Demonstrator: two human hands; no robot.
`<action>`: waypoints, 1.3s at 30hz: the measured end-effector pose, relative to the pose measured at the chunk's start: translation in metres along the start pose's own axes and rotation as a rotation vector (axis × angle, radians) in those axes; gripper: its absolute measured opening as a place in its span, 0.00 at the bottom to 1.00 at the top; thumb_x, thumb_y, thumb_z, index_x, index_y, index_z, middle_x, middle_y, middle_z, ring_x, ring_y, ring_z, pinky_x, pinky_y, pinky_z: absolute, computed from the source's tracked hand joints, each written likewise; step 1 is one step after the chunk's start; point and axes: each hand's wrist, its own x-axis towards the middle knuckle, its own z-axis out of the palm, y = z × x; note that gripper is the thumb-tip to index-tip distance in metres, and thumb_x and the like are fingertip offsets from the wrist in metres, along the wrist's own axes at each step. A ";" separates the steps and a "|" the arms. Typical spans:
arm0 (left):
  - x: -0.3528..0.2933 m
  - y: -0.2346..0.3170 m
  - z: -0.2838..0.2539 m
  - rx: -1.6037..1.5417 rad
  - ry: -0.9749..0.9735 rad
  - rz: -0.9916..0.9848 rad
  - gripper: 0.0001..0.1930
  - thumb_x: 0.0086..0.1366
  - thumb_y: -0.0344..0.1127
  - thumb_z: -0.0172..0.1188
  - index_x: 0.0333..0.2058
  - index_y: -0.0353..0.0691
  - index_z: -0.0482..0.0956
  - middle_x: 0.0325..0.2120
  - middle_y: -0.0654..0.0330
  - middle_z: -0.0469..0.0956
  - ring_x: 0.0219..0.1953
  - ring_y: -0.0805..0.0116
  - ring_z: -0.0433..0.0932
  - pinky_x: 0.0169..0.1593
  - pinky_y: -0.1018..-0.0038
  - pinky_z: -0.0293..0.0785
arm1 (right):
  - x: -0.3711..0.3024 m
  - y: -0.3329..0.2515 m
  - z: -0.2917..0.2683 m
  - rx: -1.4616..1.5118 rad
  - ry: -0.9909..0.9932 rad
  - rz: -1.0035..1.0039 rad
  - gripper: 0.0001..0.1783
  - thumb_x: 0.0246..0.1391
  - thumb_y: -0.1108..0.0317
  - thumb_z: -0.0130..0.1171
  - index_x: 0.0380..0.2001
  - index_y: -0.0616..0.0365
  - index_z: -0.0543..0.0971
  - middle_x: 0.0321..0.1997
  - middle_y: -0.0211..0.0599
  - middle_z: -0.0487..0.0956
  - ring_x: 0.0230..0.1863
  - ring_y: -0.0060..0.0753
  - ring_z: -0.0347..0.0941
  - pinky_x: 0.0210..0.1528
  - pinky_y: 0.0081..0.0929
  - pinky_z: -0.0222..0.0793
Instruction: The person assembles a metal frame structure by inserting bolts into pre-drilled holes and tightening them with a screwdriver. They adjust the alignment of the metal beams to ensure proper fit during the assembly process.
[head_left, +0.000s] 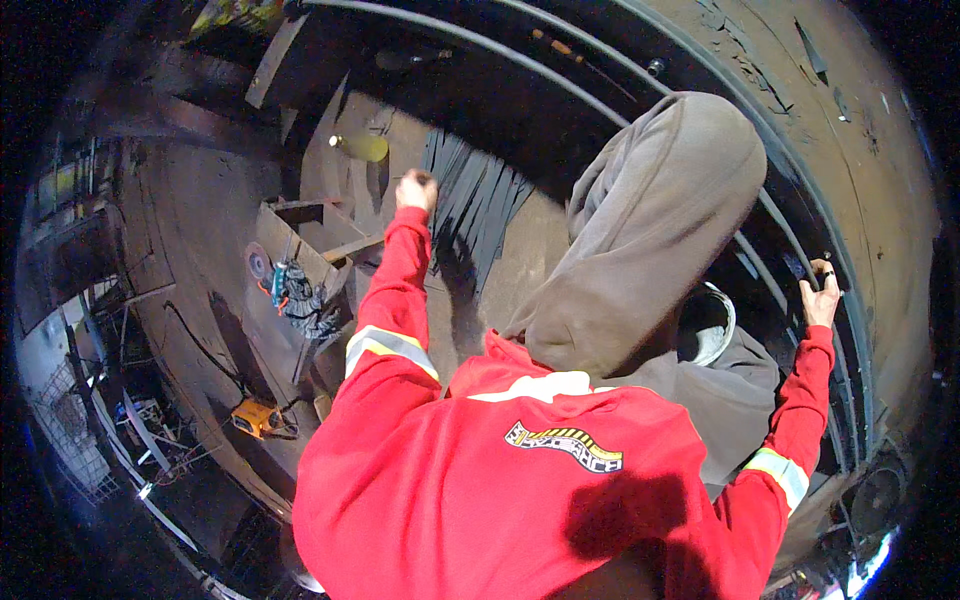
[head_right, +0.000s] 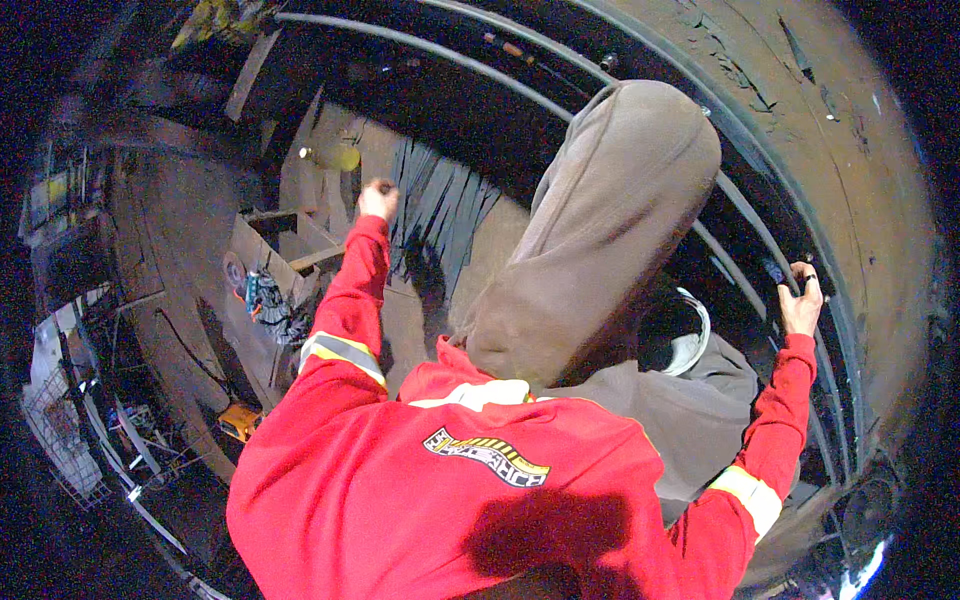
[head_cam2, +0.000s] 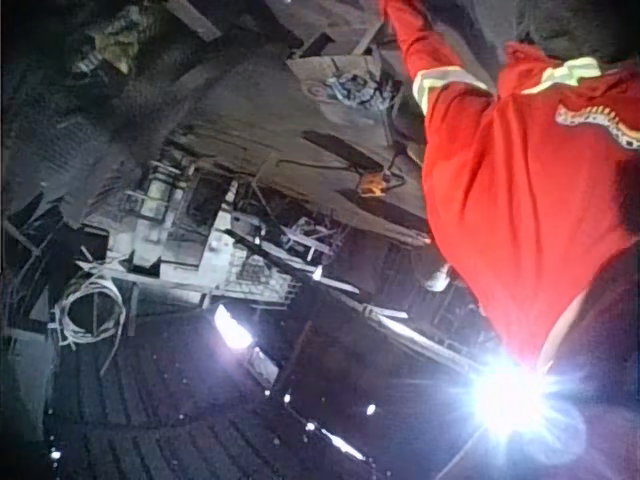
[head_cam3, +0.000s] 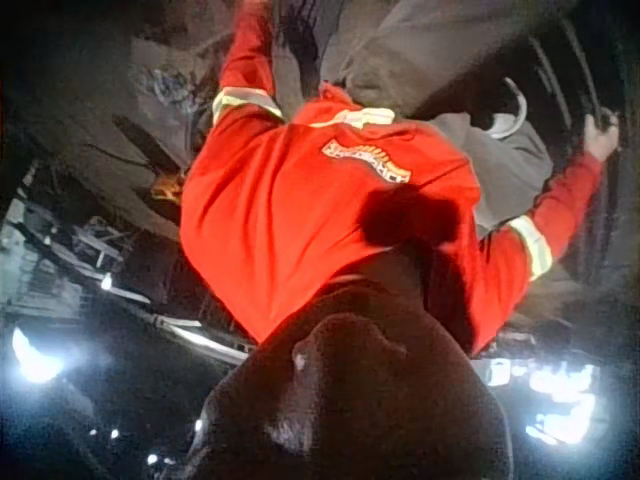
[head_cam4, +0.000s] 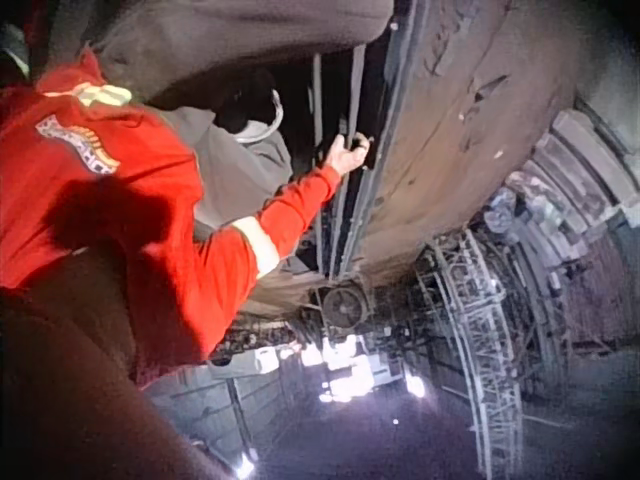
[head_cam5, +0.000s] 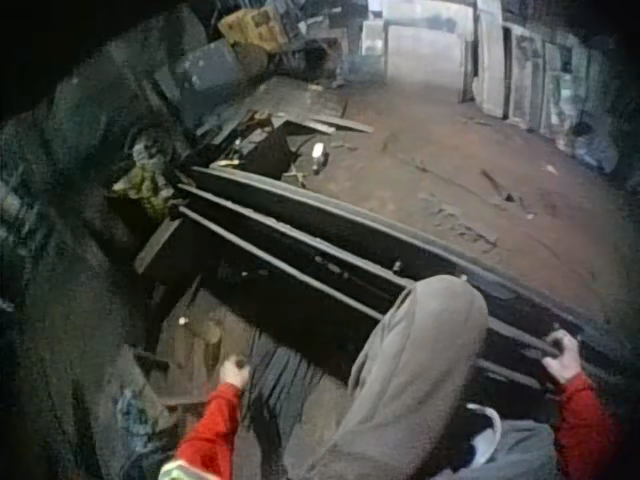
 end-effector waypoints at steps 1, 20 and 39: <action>-0.020 -0.034 0.021 0.074 -0.072 -0.060 0.13 0.50 0.35 0.57 0.34 0.40 0.81 0.36 0.46 0.80 0.42 0.48 0.78 0.49 0.60 0.73 | 0.000 0.000 0.001 -0.016 -0.011 0.012 0.18 0.40 0.77 0.59 0.39 0.57 0.74 0.36 0.37 0.77 0.40 0.35 0.74 0.48 0.29 0.68; -0.220 -0.095 0.050 0.321 -0.366 -0.357 0.14 0.51 0.45 0.64 0.29 0.39 0.81 0.30 0.49 0.81 0.37 0.49 0.80 0.42 0.57 0.74 | -0.014 -0.011 0.010 -0.064 0.058 0.128 0.21 0.47 0.73 0.60 0.47 0.55 0.74 0.45 0.38 0.79 0.46 0.35 0.75 0.53 0.31 0.67; -0.138 -0.033 0.084 0.159 0.100 -0.028 0.27 0.50 0.39 0.65 0.49 0.40 0.70 0.45 0.50 0.71 0.52 0.52 0.68 0.55 0.58 0.62 | -0.016 -0.020 0.014 -0.078 0.084 0.200 0.20 0.49 0.71 0.61 0.47 0.56 0.73 0.46 0.39 0.77 0.48 0.35 0.72 0.55 0.31 0.64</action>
